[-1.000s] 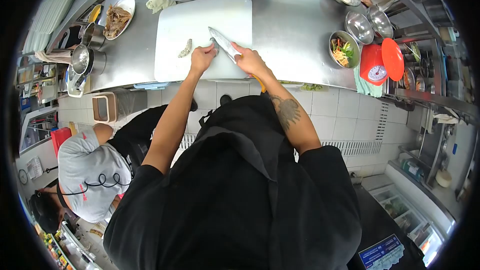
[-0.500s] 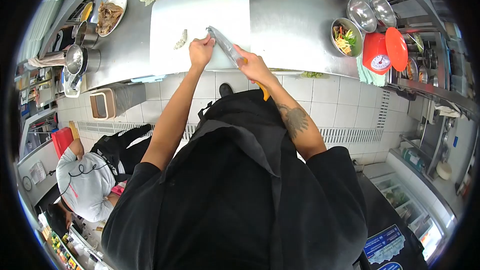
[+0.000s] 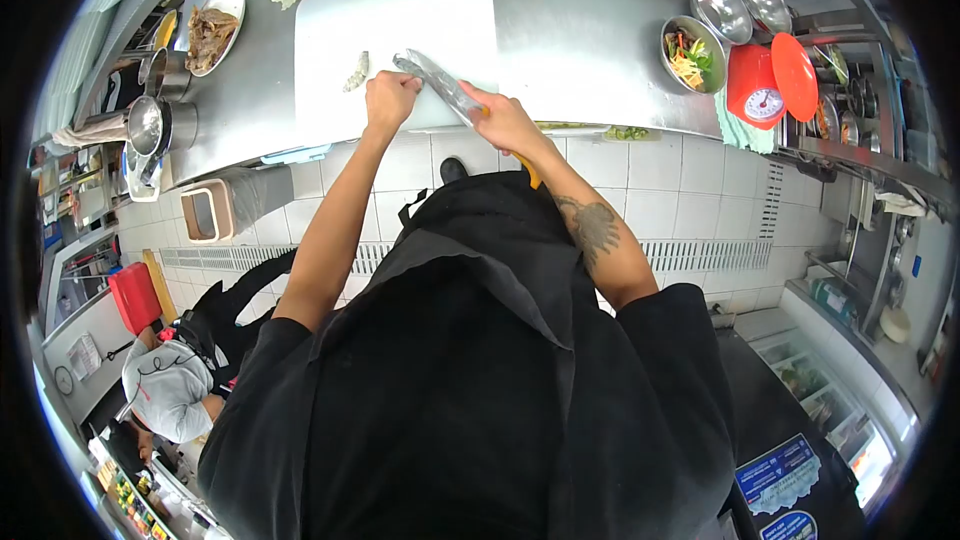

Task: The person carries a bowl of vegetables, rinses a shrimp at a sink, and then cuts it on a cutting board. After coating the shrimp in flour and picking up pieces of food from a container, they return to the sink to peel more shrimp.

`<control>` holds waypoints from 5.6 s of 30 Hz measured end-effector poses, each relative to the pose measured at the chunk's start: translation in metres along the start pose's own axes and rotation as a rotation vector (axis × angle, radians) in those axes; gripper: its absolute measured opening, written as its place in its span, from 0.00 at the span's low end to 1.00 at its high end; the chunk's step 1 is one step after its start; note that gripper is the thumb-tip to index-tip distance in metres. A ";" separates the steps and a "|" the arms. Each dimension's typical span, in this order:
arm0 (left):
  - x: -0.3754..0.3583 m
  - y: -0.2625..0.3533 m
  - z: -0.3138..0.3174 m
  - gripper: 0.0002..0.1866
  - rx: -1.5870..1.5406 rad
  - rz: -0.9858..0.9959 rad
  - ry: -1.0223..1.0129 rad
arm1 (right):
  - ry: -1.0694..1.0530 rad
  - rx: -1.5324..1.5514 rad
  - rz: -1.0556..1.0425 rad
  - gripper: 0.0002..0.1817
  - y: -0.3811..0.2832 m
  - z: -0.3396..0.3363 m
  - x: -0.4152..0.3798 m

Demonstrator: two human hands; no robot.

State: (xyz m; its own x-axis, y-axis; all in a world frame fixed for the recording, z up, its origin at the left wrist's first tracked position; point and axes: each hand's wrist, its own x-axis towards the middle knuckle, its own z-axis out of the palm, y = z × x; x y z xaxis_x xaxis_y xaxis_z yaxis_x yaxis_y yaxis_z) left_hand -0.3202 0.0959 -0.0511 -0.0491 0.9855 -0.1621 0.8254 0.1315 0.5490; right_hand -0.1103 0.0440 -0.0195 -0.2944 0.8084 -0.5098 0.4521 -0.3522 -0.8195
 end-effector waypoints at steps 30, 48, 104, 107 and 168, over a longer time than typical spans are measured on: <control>-0.018 0.014 0.013 0.11 -0.131 -0.199 0.184 | 0.006 0.021 0.130 0.29 0.010 0.020 -0.083; 0.019 -0.085 -0.047 0.24 0.078 0.052 0.033 | 0.244 -0.422 -0.267 0.27 0.021 0.027 -0.022; -0.016 -0.075 -0.038 0.11 -0.094 -0.185 0.121 | -0.096 -0.083 -0.076 0.28 -0.027 0.060 0.013; -0.016 -0.068 -0.037 0.12 -0.001 -0.249 0.113 | -0.072 -0.154 -0.050 0.28 -0.031 0.061 0.013; -0.036 -0.038 -0.039 0.17 -0.833 -0.522 0.073 | 0.751 -0.940 0.155 0.18 0.109 -0.387 0.071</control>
State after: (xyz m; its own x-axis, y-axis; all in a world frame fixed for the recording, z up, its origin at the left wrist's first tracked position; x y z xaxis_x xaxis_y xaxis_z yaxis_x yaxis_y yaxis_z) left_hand -0.3719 0.0592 -0.0341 -0.3527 0.7828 -0.5127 0.0313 0.5574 0.8296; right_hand 0.2437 0.2455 -0.0442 0.2377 0.9700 -0.0515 0.9658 -0.2417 -0.0941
